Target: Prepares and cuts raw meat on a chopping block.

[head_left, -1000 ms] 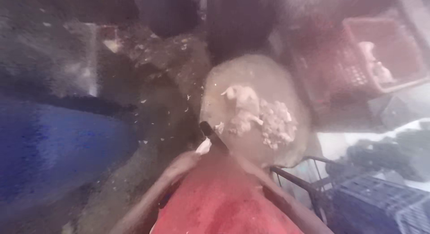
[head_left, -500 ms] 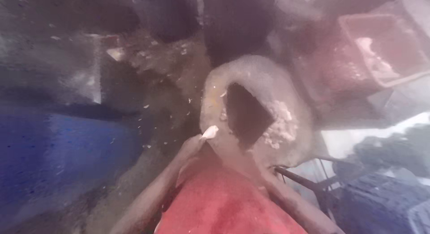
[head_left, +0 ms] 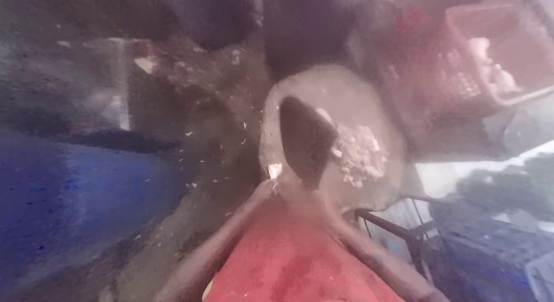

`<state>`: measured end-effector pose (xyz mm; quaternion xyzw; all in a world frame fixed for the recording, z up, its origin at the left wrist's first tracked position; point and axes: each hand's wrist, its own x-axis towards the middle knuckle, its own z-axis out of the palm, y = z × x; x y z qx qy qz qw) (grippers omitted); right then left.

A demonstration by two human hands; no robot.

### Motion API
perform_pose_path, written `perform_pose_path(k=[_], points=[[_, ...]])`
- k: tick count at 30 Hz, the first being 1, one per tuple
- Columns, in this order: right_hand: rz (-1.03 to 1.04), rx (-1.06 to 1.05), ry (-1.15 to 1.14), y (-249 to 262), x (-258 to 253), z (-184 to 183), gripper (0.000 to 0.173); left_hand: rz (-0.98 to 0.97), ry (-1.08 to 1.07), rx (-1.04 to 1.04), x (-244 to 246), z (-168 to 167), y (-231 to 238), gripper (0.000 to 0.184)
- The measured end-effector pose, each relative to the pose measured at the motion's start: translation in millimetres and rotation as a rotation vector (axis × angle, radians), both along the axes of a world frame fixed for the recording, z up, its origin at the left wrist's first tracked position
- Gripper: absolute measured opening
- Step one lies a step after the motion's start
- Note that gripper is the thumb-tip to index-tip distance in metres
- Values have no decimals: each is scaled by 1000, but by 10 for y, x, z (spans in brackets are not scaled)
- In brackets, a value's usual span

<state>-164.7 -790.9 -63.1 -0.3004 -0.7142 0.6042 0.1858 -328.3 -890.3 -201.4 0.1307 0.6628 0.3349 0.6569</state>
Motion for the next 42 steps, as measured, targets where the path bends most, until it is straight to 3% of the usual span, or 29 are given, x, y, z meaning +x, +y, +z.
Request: perform_pose_path(k=[2,4,7,9,11,13,15,16,18,20,23,26,29,32,34,36,39,42], points=[[24,-11,-140,-53,131,-390,78,2,10,34,33,14,-4,43],[181,-121,-478,72,233,-776,54,24,-11,44,38,65,29,40],[145,-190,-650,183,205,-726,50,-132,215,42,-92,131,6,42],[76,-141,-578,208,179,-333,52,-255,501,-6,-215,141,-18,42],[23,-52,-331,233,120,62,63,-232,684,23,-304,71,-26,45],[-54,-27,11,147,36,284,86,-142,760,94,-334,-42,-39,43],[-114,29,151,-1,27,193,96,-115,753,106,-355,-65,-9,40],[-92,98,105,-68,82,-26,97,-112,755,119,-350,-79,-17,38],[89,132,-221,-74,236,-566,77,-127,789,152,-331,-97,-51,36],[267,-107,-581,69,354,-880,61,-169,813,130,-315,-69,-37,37],[125,-208,-745,108,575,-861,58,-169,757,122,-336,-11,-9,35],[-30,-146,-762,113,892,-676,59,-95,514,322,-447,146,216,34],[214,-127,-812,304,1306,-554,55,-146,596,397,-597,423,680,44],[502,-23,-842,458,1500,-679,53,-378,677,450,-388,737,1332,37],[516,8,-856,473,1354,-729,55,-661,701,555,-91,749,1733,36],[497,-15,-827,408,1071,-679,53,-923,895,687,240,564,2024,35],[441,-64,-627,327,623,-761,51,-1027,1189,711,649,337,2345,36],[416,-78,-524,340,271,-655,55,-1076,1281,555,824,313,2537,36]])
